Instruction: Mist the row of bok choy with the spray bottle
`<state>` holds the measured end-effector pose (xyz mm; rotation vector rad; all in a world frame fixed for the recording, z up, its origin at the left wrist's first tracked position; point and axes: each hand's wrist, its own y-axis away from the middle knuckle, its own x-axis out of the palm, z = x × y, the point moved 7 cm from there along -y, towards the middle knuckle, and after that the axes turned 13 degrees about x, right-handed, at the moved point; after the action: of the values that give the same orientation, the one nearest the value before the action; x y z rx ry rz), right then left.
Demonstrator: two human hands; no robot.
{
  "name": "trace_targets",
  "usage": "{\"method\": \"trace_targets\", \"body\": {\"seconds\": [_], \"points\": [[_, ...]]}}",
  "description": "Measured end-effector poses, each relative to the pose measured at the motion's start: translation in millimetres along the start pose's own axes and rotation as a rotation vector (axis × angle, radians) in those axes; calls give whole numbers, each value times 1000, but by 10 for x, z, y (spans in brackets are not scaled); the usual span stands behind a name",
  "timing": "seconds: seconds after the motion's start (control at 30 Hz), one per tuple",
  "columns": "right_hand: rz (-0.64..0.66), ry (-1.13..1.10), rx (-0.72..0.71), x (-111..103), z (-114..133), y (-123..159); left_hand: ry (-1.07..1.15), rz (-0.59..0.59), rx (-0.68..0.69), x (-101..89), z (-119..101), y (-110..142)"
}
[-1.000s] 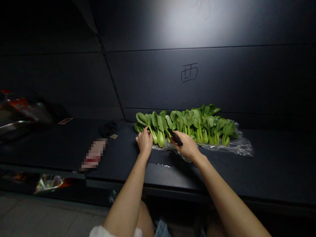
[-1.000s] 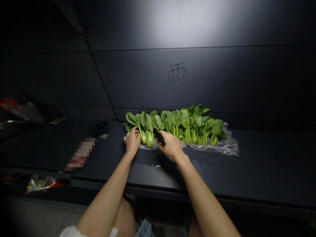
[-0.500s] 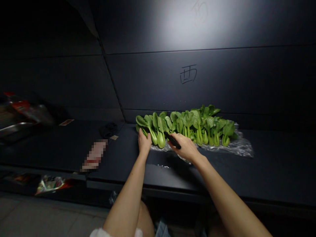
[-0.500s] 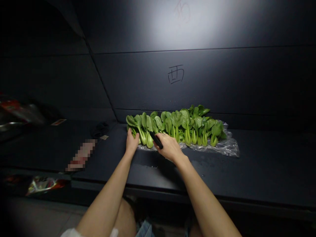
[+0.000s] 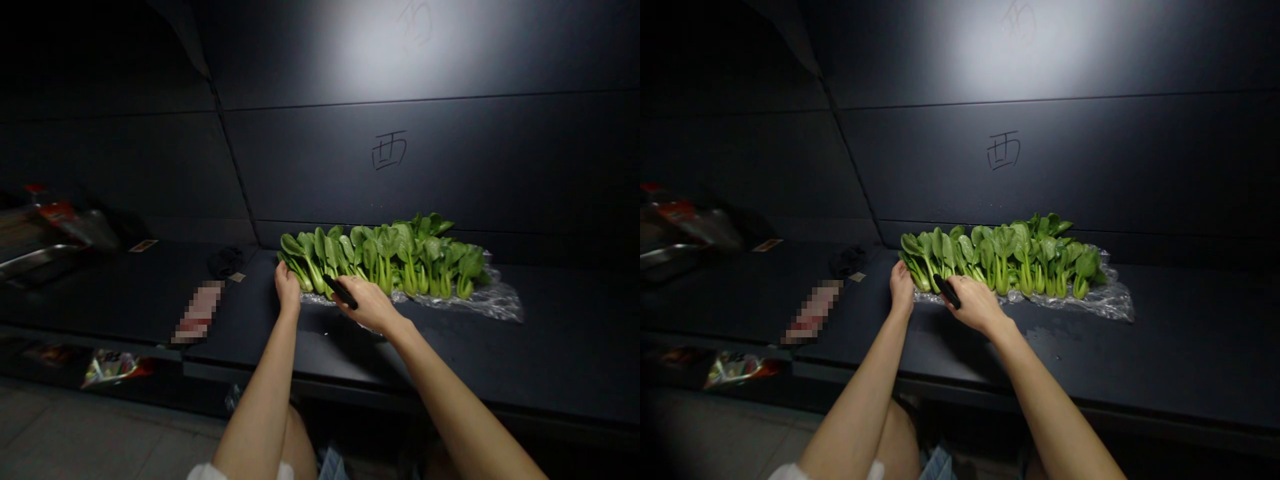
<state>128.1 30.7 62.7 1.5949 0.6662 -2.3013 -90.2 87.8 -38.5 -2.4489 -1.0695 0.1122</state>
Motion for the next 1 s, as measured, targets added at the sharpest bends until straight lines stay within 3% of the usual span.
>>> {"method": "trace_targets", "body": {"seconds": [0.2, 0.47, 0.77, 1.0], "points": [[39, 49, -13, 48, 106, 3, 75, -77, -154, -104, 184, -2], [45, 52, -75, 70, 166, 30, 151, -83, -210, -97, 215, 24], [28, 77, -61, 60, 162, 39, 130, -33, -152, -26, 108, 28], [-38, 45, 64, -5, -77, 51, -153, 6, 31, -40, -121, 3]]}}
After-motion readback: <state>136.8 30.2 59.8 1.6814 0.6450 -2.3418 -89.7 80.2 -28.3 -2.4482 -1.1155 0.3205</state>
